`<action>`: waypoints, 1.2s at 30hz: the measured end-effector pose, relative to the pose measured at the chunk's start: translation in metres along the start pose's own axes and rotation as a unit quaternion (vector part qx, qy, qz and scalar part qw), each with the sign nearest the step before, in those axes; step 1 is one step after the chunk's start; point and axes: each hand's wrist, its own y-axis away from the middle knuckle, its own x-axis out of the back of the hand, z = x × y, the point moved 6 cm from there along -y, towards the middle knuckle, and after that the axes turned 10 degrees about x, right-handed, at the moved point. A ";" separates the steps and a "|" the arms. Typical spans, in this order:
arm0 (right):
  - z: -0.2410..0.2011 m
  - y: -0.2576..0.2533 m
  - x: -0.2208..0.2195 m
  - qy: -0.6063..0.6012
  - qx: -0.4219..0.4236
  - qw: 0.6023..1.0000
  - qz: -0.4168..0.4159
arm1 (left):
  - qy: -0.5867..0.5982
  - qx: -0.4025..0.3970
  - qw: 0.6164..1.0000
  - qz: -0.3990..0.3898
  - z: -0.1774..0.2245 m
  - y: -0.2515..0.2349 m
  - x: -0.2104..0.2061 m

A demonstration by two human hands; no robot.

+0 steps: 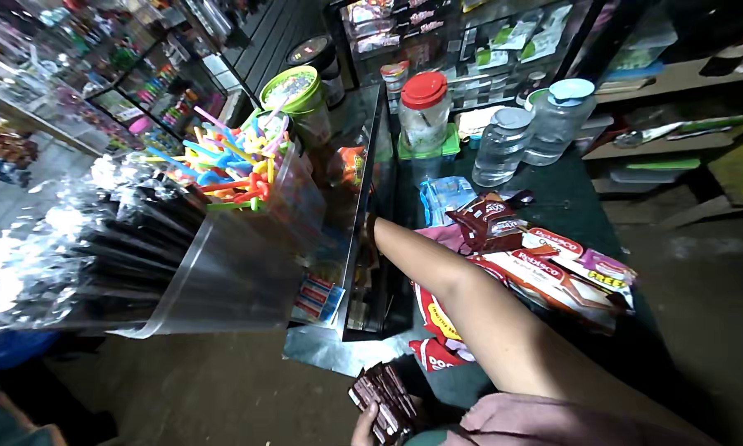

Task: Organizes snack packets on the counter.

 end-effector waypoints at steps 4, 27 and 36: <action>0.002 0.011 0.008 -0.197 -0.042 0.975 0.097 | -0.027 0.008 0.999 0.024 -0.001 -0.004 -0.013; 0.074 0.203 -0.113 -0.447 0.081 0.877 0.157 | -0.370 -0.117 0.920 0.058 0.023 -0.093 -0.145; 0.054 0.091 0.000 -0.335 0.067 0.920 0.191 | -0.445 -0.141 0.880 0.092 0.021 -0.050 -0.100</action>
